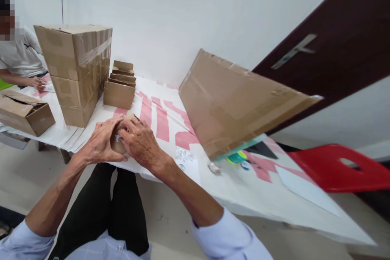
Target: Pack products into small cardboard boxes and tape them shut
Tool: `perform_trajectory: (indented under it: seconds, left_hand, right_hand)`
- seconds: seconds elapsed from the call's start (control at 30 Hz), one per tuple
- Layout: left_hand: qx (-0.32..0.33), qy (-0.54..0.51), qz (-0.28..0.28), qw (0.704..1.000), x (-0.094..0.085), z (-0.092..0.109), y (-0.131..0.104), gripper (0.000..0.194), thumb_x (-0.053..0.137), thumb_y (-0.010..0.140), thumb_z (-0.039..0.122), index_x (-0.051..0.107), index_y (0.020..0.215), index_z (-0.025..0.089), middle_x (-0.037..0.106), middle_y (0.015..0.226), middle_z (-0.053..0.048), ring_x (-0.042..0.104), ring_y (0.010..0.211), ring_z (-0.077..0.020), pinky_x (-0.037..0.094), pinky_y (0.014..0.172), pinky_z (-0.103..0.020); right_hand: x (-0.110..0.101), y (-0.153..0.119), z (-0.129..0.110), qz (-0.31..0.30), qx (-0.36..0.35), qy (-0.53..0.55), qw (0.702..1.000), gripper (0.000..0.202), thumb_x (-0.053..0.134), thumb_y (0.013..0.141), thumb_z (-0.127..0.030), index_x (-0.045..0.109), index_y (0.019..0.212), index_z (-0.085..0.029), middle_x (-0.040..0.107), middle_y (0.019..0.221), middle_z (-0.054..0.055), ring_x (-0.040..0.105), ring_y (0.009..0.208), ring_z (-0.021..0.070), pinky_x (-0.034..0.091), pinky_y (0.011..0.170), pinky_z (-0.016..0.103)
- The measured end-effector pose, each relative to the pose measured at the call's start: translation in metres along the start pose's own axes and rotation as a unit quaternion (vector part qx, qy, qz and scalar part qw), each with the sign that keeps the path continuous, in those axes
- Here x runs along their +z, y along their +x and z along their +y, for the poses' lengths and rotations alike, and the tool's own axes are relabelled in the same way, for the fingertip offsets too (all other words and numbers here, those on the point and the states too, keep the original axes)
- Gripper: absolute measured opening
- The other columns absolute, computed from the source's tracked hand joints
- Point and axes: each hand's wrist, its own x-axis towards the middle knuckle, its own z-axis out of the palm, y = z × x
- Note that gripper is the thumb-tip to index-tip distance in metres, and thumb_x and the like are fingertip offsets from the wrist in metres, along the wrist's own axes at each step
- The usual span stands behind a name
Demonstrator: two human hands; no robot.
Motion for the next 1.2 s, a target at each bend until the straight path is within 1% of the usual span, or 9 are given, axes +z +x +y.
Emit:
perform_trajectory:
  seconds: [0.23,0.5,0.73,0.83,0.93,1.0,1.07,1.13,1.2]
  left_hand:
    - [0.003,0.005,-0.002,1.0,0.0,0.002,0.0,0.124,0.099,0.056,0.039,0.034,0.161,0.024,0.05,0.162,-0.02,0.047,0.15,-0.0429,0.034,0.12,-0.056]
    - [0.006,0.004,-0.005,1.0,-0.001,0.006,0.002,0.121,0.099,0.057,0.036,0.035,0.16,0.024,0.051,0.162,-0.019,0.047,0.15,-0.0416,0.034,0.119,-0.056]
    - [0.012,0.007,-0.005,1.0,-0.001,0.005,0.002,0.12,0.099,0.058,0.036,0.036,0.159,0.023,0.052,0.161,-0.02,0.048,0.149,-0.0419,0.035,0.12,-0.056]
    - [0.009,0.013,-0.006,1.0,-0.001,0.004,0.002,0.121,0.099,0.056,0.038,0.036,0.159,0.023,0.051,0.162,-0.021,0.047,0.15,-0.0428,0.034,0.12,-0.057]
    - [0.003,0.016,-0.007,1.0,-0.001,0.002,0.002,0.121,0.098,0.058,0.041,0.035,0.16,0.023,0.051,0.161,-0.021,0.047,0.151,-0.043,0.034,0.121,-0.058]
    - [0.007,0.019,-0.007,1.0,-0.002,-0.001,0.002,0.12,0.097,0.06,0.043,0.034,0.16,0.023,0.052,0.16,-0.02,0.046,0.151,-0.0425,0.034,0.121,-0.058]
    - [0.017,0.021,-0.007,1.0,-0.005,-0.005,0.001,0.118,0.096,0.061,0.044,0.035,0.159,0.024,0.051,0.161,-0.02,0.046,0.151,-0.0421,0.034,0.122,-0.058]
    - [0.024,0.019,-0.004,1.0,-0.011,-0.011,-0.002,0.113,0.095,0.062,0.045,0.037,0.157,0.025,0.049,0.163,-0.019,0.046,0.151,-0.0421,0.034,0.123,-0.058]
    - [0.018,0.011,0.006,1.0,-0.021,-0.02,-0.006,0.104,0.093,0.065,0.047,0.041,0.153,0.026,0.046,0.165,-0.017,0.046,0.151,-0.0422,0.034,0.124,-0.059]
  right_hand:
    - [0.003,0.0,0.002,0.011,-0.012,-0.018,1.0,0.018,0.059,0.099,-0.011,0.076,0.097,-0.018,0.073,0.112,0.014,0.06,0.114,0.0293,0.051,0.091,0.043]
    - [0.006,0.003,0.006,0.018,-0.015,0.019,1.0,0.019,0.057,0.099,-0.011,0.073,0.102,-0.019,0.073,0.115,0.013,0.059,0.114,0.0299,0.052,0.093,0.045]
    - [0.016,0.002,0.009,0.039,0.001,0.032,0.999,0.021,0.05,0.1,-0.008,0.067,0.095,-0.02,0.069,0.105,0.013,0.057,0.105,0.0284,0.051,0.092,0.044]
    - [0.015,-0.001,0.005,0.055,0.005,0.072,0.996,0.022,0.049,0.1,-0.01,0.063,0.088,-0.022,0.068,0.1,0.011,0.057,0.103,0.0277,0.05,0.091,0.044]
    - [0.003,-0.003,-0.002,0.089,0.008,0.152,0.984,0.021,0.048,0.102,-0.012,0.058,0.086,-0.023,0.066,0.096,0.008,0.059,0.097,0.0252,0.051,0.09,0.042]
    - [-0.009,-0.006,-0.004,0.138,0.032,0.202,0.969,0.017,0.051,0.101,-0.014,0.058,0.089,-0.024,0.066,0.096,0.007,0.061,0.096,0.0235,0.052,0.088,0.04]
    - [-0.023,-0.013,0.002,0.191,0.074,0.221,0.954,0.013,0.056,0.1,-0.017,0.059,0.089,-0.024,0.066,0.095,0.005,0.062,0.093,0.0221,0.052,0.086,0.039]
    - [-0.034,-0.028,0.022,0.224,0.131,0.214,0.942,0.012,0.058,0.099,-0.021,0.06,0.088,-0.024,0.065,0.091,0.003,0.062,0.089,0.0206,0.052,0.083,0.037]
    - [-0.04,-0.055,0.053,0.237,0.202,0.197,0.93,0.012,0.058,0.099,-0.026,0.061,0.087,-0.023,0.065,0.088,0.002,0.062,0.084,0.0189,0.051,0.08,0.035]
